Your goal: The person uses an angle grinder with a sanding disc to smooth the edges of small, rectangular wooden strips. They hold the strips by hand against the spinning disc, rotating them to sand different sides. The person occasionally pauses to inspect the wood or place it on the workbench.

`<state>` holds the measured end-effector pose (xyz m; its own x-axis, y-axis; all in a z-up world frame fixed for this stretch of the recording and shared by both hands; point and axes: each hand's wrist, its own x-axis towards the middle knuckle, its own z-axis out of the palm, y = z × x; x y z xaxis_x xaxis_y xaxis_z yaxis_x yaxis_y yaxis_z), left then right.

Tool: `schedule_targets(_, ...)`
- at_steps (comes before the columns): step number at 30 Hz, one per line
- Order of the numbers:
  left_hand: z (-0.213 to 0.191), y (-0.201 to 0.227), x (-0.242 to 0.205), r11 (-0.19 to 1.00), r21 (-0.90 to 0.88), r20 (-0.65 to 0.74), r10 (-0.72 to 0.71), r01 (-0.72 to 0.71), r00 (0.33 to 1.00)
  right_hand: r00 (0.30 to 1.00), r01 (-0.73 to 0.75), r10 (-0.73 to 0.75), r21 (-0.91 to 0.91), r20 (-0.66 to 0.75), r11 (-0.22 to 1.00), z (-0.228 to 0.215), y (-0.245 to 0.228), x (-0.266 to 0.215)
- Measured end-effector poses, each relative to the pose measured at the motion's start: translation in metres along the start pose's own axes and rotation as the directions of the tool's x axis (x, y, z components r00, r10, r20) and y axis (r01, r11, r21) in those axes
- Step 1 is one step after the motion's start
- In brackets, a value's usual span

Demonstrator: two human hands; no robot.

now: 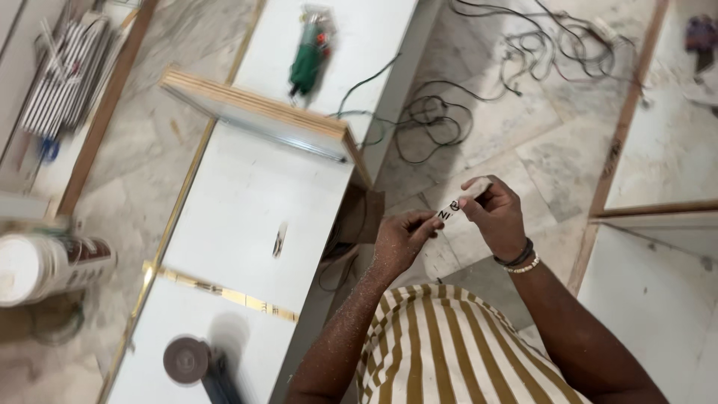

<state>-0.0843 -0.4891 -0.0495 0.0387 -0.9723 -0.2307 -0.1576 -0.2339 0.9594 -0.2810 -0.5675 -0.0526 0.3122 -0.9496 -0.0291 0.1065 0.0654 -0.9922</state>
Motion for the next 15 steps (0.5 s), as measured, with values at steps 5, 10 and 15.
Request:
schedule_targets(5, 0.016, 0.035, 0.094, 0.992, 0.025, 0.114, -0.122, 0.120, 0.986, 0.991, -0.127, 0.121, -0.113, -0.058, 0.985, -0.043, -0.003, 0.059)
schedule_targets(10, 0.009, 0.047, 0.205, 0.993, 0.081, 0.221, -0.099, 0.083, 0.970, 0.953, -0.150, 0.160, 0.058, -0.258, 0.987, -0.103, 0.003, 0.149)
schedule_targets(15, 0.005, 0.079, 0.322, 0.970, 0.181, 0.222, -0.199, 0.160, 0.955, 0.967, -0.118, 0.117, 0.011, -0.226, 0.993, -0.165, -0.010, 0.240)
